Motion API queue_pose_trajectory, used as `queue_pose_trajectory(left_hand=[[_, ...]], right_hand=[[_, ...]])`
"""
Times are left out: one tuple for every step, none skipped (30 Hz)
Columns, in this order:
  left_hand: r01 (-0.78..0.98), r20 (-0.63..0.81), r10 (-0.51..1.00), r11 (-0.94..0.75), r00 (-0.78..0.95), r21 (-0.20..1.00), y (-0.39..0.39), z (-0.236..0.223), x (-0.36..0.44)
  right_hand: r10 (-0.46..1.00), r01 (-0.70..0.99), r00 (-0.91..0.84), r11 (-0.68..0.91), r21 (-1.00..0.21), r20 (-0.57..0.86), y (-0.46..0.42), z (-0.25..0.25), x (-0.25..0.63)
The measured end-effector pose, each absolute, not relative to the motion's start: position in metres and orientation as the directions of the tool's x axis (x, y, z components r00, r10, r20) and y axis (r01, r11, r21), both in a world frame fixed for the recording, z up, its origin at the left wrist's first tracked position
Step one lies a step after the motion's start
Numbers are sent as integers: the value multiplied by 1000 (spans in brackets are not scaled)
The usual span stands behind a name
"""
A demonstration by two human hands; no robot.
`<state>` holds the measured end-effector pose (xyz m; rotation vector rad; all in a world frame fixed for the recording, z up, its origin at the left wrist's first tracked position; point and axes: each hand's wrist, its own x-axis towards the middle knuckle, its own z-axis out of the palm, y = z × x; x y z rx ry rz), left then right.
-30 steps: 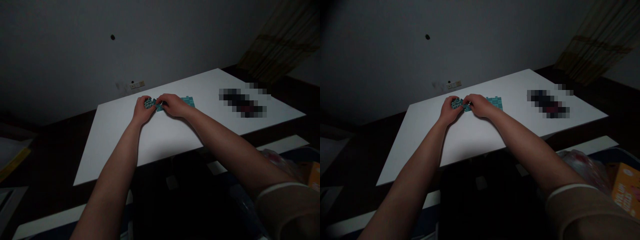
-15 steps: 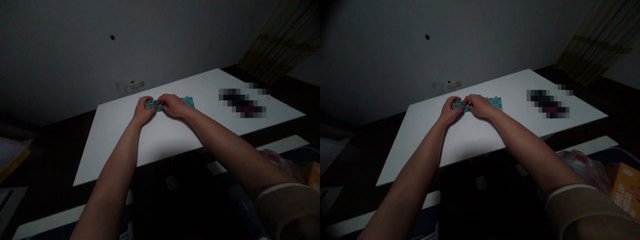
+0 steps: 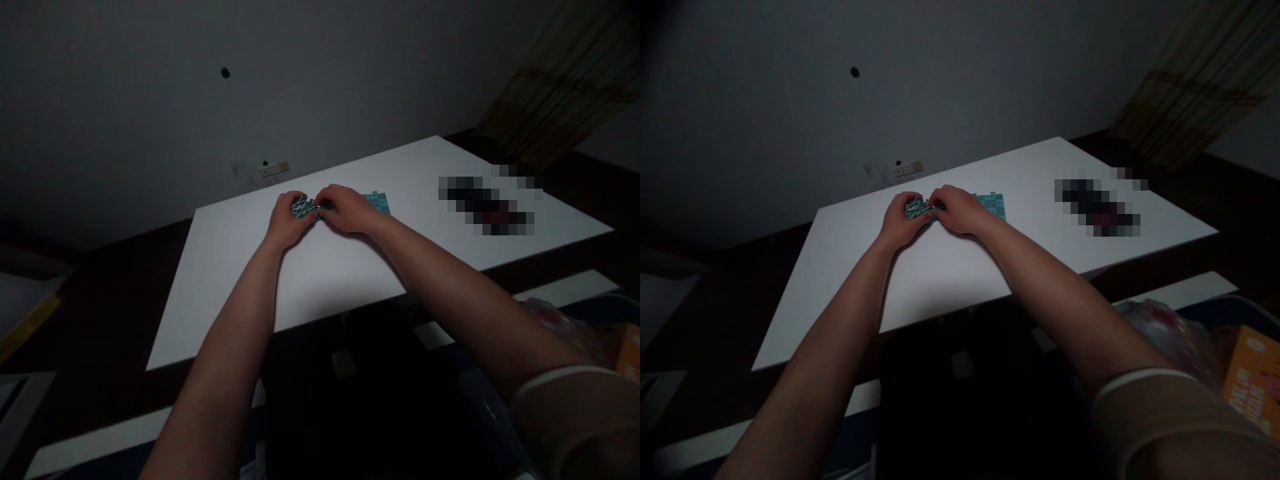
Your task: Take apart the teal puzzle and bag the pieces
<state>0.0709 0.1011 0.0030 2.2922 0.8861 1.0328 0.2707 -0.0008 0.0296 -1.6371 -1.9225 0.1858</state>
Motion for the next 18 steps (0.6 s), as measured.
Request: queue_pose_trajectory(left_hand=[[362,480,714,-684,509,633,101,3,71],[364,481,713,-686,510,631,101,3,71],[366,480,713,-686,511,629,101,3,71],[368,479,714,-685,510,629,101,3,70],[367,479,715,-684,509,630,101,3,70],[364,480,714,-684,509,632,101,3,70],[357,482,712,-686,510,634,101,3,70],[351,484,711,-686,511,637,100,3,70],[348,484,711,-685,511,640,100,3,70],[347,482,712,-683,510,642,100,3,70],[349,479,715,-681,509,644,101,3,70],[352,478,717,-679,507,645,101,3,70],[355,477,719,-677,505,645,101,2,71],[356,477,721,-676,503,646,101,2,71],[355,477,722,-675,502,647,101,2,71],[353,477,722,-674,501,649,102,2,71],[351,476,724,-672,500,652,101,2,71],[350,475,725,-669,499,656,101,2,72]], right_hand=[[937,863,-49,214,-458,345,-1,29,271],[939,875,-40,198,-443,341,-1,29,272],[940,885,-31,183,-428,339,-1,29,272],[941,893,-26,174,-415,337,-1,28,273],[942,899,-26,169,-405,335,-1,28,274],[943,903,-28,166,-397,333,0,27,274],[944,906,-29,164,-390,329,0,27,275],[946,911,-28,158,-382,322,0,26,275],[950,916,-25,146,-374,311,1,25,276],[954,922,-16,130,-366,299,1,25,276],[958,928,-3,109,-357,286,0,24,276],[961,934,13,87,-347,275,0,22,276],[963,939,31,64,-339,267,0,21,276],[964,942,50,42,-333,261,0,20,276],[964,944,69,20,-330,257,0,18,276],[964,944,87,1,-329,252,0,17,277],[964,944,103,-17,-330,245,-1,17,277],[965,943,117,-34,-330,235,-1,16,278]])
